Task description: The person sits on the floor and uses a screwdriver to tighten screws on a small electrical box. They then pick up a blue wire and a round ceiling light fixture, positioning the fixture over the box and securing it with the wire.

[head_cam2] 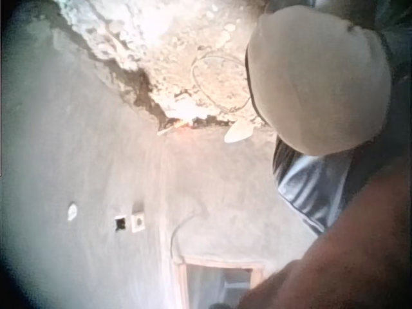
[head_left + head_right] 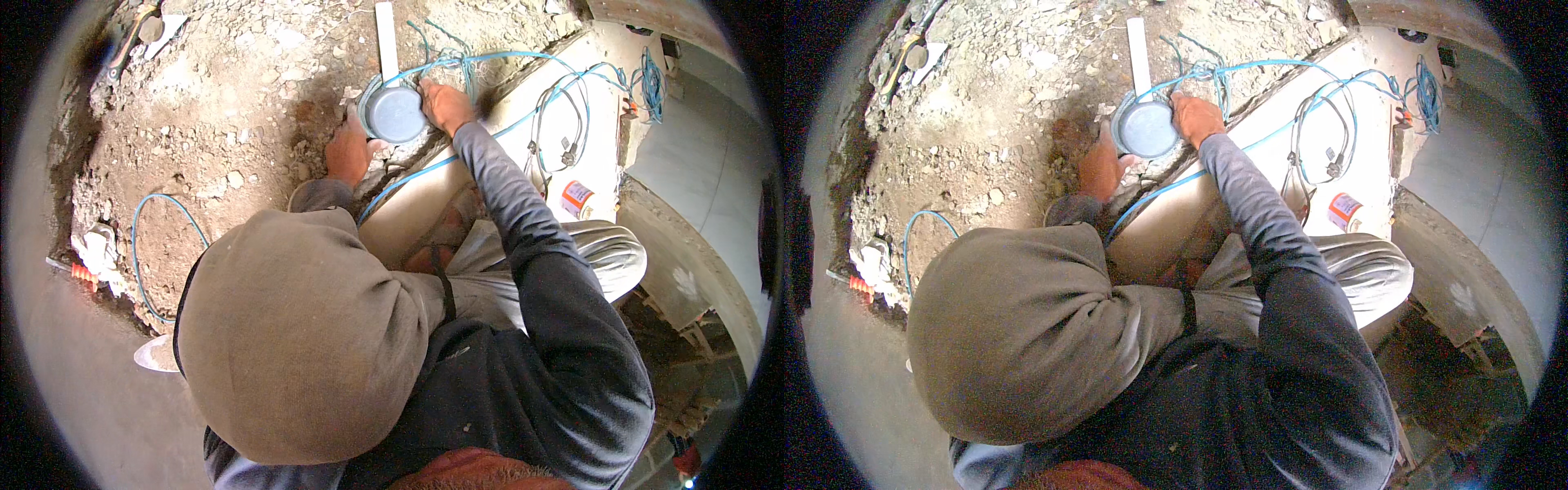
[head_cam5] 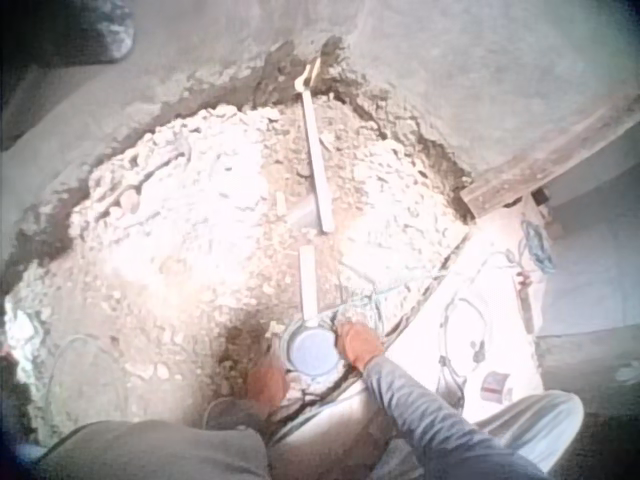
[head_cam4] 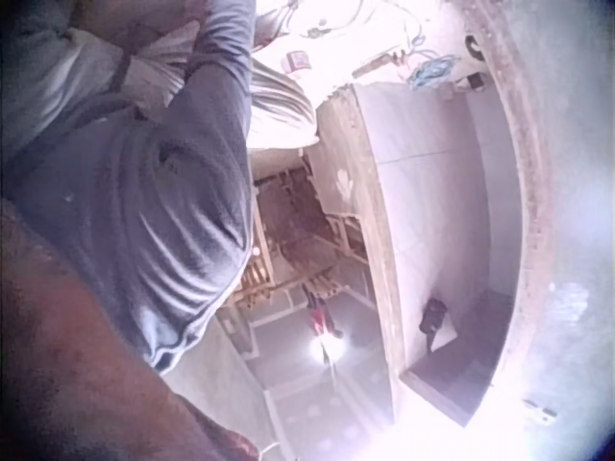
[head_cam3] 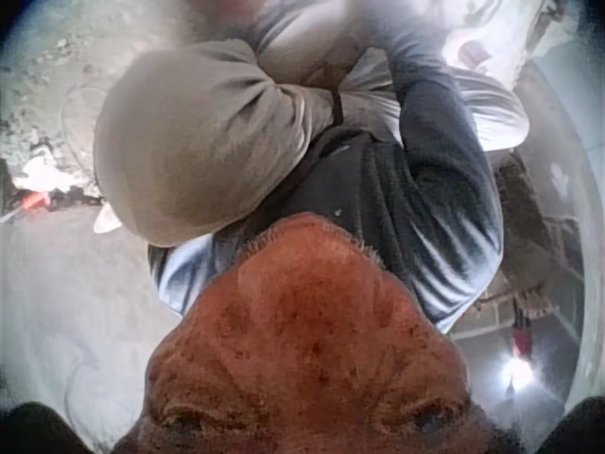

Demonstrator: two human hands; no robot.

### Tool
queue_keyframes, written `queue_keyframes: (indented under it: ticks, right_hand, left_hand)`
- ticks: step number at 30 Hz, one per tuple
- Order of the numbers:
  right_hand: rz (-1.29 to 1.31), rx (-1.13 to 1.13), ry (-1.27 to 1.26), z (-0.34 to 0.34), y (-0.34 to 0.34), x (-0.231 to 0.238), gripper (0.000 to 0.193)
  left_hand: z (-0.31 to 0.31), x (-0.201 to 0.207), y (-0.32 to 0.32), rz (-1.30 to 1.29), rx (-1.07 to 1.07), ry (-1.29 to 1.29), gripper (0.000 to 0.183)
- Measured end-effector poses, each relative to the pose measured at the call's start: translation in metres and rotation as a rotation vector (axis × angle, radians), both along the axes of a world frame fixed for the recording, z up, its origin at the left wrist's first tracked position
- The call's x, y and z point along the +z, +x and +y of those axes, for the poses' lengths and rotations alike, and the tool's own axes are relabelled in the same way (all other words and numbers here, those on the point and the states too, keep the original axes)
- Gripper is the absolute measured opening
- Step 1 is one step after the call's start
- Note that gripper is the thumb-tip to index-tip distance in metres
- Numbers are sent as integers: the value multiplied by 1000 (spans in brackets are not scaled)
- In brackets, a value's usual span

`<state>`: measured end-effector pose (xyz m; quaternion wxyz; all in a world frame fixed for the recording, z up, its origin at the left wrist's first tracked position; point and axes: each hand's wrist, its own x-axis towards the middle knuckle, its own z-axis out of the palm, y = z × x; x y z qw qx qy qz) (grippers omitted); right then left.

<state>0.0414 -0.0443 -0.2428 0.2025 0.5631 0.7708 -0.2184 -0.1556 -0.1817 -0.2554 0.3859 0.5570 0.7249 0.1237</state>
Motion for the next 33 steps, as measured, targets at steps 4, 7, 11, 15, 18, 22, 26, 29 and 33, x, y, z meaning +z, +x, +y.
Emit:
queue_keyframes:
  ticks: [4,7,11,15,18,22,26,29,33]
  right_hand:
    - [55,-103,29,-10,3,-2,30]
    - [110,-180,43,-16,1,-6,28]
    - [82,-141,4,-18,4,-3,29]
    - [213,-88,2,-18,14,-11,27]
    - [189,-53,-36,-19,8,16,27]
    - [82,-88,-79,-23,1,23,29]
    - [-98,-4,-43,-21,31,-26,32]
    - [-265,313,38,-16,21,7,34]
    - [-469,482,59,-33,-4,31,31]
  left_hand:
    - [-17,-21,9,-310,244,-121,45]
    - [-14,-35,18,-756,548,-408,34]
    - [-10,-68,20,-613,491,-310,28]
    - [-15,-85,22,-301,361,6,31]
    - [-7,-71,16,-156,315,62,30]
    - [-8,-88,4,-40,175,77,28]
    - [0,-92,1,-59,-29,163,27]
    - [-5,-98,-5,-65,-15,124,27]
    - [-7,-87,-15,7,-157,179,27]
